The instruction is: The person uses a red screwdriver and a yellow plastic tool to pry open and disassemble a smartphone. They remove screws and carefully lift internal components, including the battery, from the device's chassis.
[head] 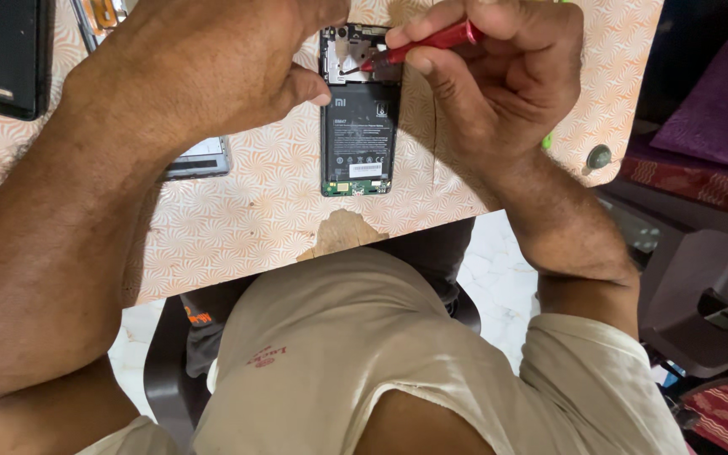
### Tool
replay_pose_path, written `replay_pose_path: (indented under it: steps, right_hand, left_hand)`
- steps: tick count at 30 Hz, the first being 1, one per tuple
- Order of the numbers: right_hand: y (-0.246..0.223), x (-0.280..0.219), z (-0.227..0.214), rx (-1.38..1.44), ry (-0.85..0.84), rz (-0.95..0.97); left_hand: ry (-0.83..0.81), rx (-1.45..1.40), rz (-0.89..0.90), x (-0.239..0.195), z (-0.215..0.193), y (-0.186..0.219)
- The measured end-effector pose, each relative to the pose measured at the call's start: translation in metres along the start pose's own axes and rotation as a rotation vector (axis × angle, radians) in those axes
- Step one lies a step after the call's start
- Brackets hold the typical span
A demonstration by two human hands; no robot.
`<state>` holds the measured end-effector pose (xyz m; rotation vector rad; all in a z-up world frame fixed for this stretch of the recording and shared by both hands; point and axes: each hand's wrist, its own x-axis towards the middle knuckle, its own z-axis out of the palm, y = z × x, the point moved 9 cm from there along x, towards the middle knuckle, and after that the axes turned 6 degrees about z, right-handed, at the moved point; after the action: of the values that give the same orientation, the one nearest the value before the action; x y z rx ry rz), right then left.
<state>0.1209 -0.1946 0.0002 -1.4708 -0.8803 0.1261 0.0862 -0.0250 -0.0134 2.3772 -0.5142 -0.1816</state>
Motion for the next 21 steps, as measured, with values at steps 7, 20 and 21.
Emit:
replay_pose_path:
  steps: [7,20,21]
  right_hand:
    - [-0.004,0.002,0.002,-0.031,-0.047,-0.007]
    - [-0.035,0.009,0.021,-0.172,-0.156,-0.131]
    - [-0.034,0.007,0.018,-0.156,-0.115,-0.148]
  left_hand:
    - [0.019,0.029,0.027,0.001,-0.003,0.003]
    - [0.044,-0.005,0.052,0.001,-0.005,0.004]
    - [0.054,-0.011,0.057,0.000,-0.006,0.005]
